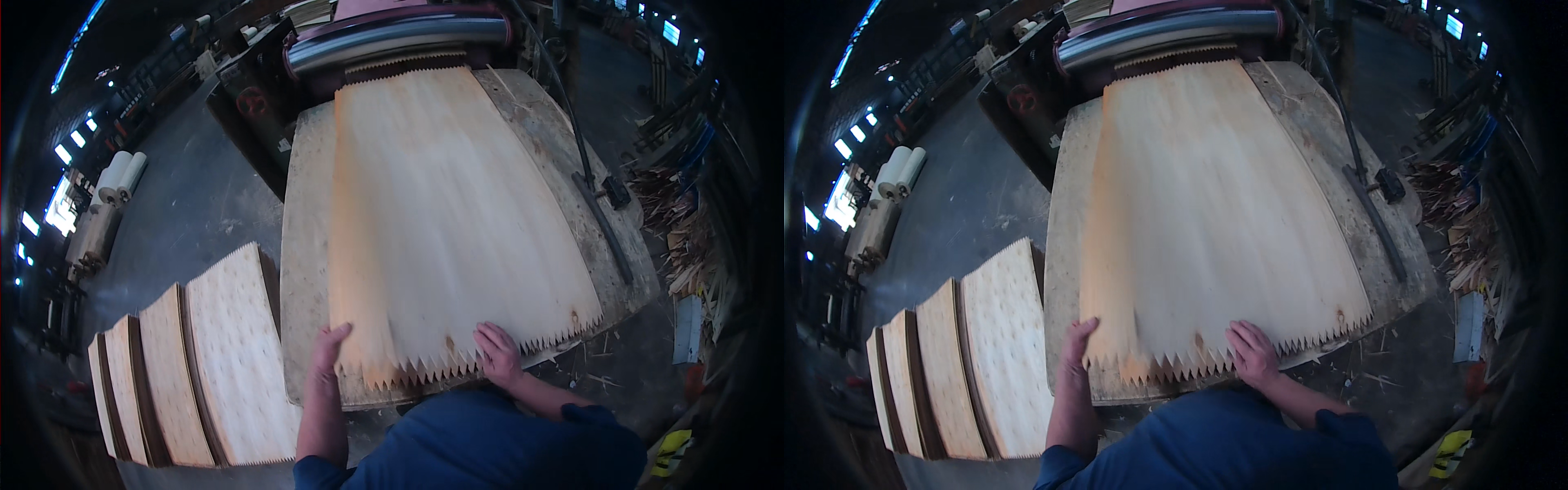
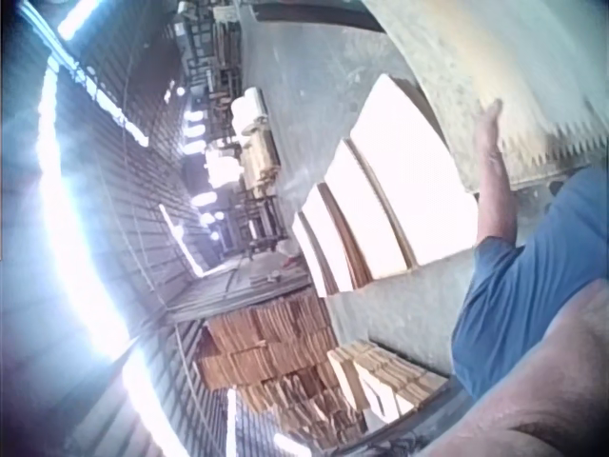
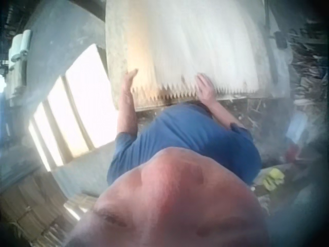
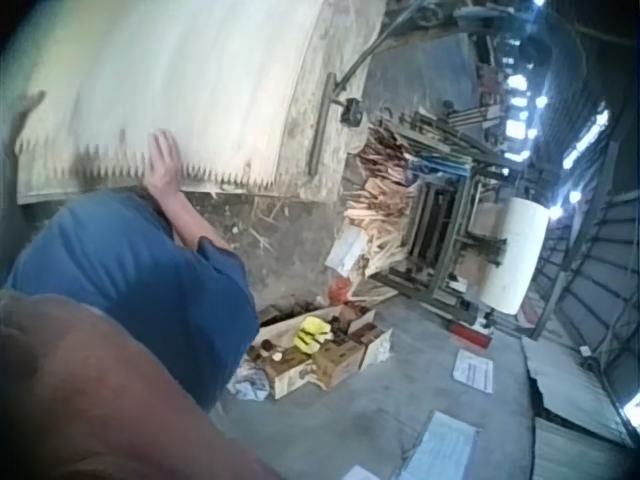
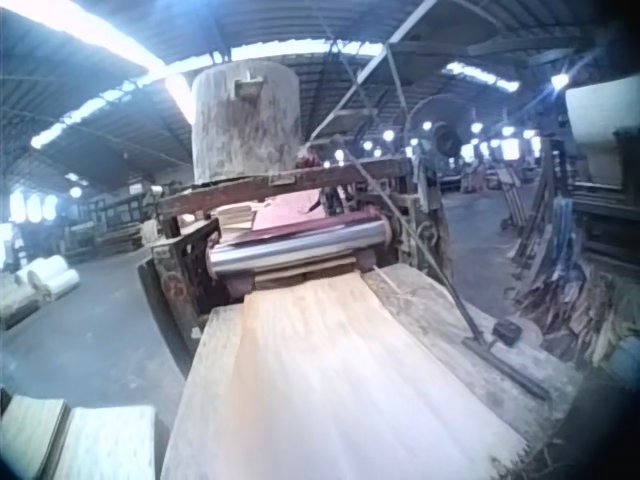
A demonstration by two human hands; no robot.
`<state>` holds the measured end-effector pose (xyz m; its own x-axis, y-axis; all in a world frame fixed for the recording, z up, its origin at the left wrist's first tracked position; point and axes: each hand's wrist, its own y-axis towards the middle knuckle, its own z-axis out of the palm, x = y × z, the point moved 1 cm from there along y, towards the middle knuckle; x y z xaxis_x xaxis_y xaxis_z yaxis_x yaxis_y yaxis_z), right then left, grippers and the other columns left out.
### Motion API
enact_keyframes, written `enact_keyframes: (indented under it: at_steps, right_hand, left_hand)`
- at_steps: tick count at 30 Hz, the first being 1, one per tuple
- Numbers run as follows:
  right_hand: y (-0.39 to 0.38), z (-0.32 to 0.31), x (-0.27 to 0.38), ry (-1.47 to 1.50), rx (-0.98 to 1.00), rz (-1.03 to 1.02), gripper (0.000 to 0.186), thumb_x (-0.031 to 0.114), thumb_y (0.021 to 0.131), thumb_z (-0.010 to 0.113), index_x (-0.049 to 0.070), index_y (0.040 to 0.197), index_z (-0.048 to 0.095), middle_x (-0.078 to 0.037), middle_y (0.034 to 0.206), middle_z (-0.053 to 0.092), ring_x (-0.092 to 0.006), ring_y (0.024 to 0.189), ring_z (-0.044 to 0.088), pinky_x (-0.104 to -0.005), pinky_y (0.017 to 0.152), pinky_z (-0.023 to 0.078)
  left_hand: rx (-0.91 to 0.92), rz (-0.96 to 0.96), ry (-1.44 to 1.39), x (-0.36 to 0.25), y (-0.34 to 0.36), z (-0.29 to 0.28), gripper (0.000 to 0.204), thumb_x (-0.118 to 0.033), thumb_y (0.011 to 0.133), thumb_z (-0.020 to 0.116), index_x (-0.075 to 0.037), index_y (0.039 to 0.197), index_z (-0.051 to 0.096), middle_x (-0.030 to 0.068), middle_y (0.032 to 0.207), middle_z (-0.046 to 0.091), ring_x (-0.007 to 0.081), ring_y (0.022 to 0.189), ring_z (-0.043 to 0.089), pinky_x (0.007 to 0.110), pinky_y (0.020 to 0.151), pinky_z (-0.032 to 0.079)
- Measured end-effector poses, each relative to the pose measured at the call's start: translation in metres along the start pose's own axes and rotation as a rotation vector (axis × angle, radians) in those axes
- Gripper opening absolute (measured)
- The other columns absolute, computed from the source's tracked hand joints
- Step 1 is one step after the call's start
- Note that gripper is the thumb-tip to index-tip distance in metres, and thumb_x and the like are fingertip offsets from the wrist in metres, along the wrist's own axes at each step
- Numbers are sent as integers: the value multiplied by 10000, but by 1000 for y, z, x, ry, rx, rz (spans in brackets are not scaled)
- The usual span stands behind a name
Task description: The person operates a rolling machine using a metal bar, retrieves stacks of veneer sheets from the floor to the machine table, and feeds the veneer sheets into the roller by hand.
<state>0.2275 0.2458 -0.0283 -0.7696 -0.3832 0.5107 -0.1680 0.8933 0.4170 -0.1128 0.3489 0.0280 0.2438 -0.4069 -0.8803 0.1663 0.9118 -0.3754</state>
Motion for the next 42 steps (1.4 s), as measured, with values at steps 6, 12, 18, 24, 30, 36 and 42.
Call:
enact_keyframes:
  at_steps: [6,12,18,24,30,36,42]
  right_hand:
    - [89,16,-52,-53,-90,-171,312,53,745,584,23,1054,616,-128,1103,594,-316,1064,544,-420,928,437]
    - [229,42,-123,-163,-119,-155,317,114,746,607,108,1061,640,-65,1115,609,-278,1097,537,-404,930,430]
    - [246,82,-150,-15,289,419,289,179,817,577,104,1091,632,-81,1219,563,-269,1206,456,-456,1018,326]
    - [105,75,-127,-203,145,111,395,276,902,454,73,1236,514,-109,1350,427,-262,1300,331,-455,1089,221]
    - [-5,36,-81,-215,269,157,480,349,879,482,72,1271,489,-111,1385,399,-282,1312,314,-476,1093,203]
    - [-46,14,-42,-146,393,76,586,442,799,564,107,1275,505,-112,1370,424,-306,1320,302,-521,1089,173]
    - [-33,-2,-29,-150,247,-18,518,206,753,606,93,1251,522,-128,1336,454,-328,1266,386,-496,1059,278]
  left_hand:
    - [-331,103,-394,51,35,-32,474,-353,948,422,-10,1273,469,111,1141,604,252,1046,579,368,923,435]
    - [-208,144,786,109,24,14,510,-299,930,484,16,1326,421,192,1333,468,283,1253,435,404,1018,340]
    - [-404,152,1385,142,6,7,690,-373,849,552,-8,1381,309,200,1447,291,340,1352,254,507,1076,210]
    - [-435,94,1174,144,4,-15,650,-276,802,596,25,1327,359,218,1307,432,341,1231,409,463,1004,345]
    - [-282,149,278,94,-7,-6,409,-68,794,576,51,1175,484,148,1076,578,233,983,579,333,849,472]
    - [-176,-149,423,54,-18,33,324,-74,834,598,27,1136,538,121,997,640,163,886,617,308,793,494]
    - [114,-19,54,4,-26,31,335,-111,831,630,17,1133,560,108,1008,650,154,888,623,304,786,498]
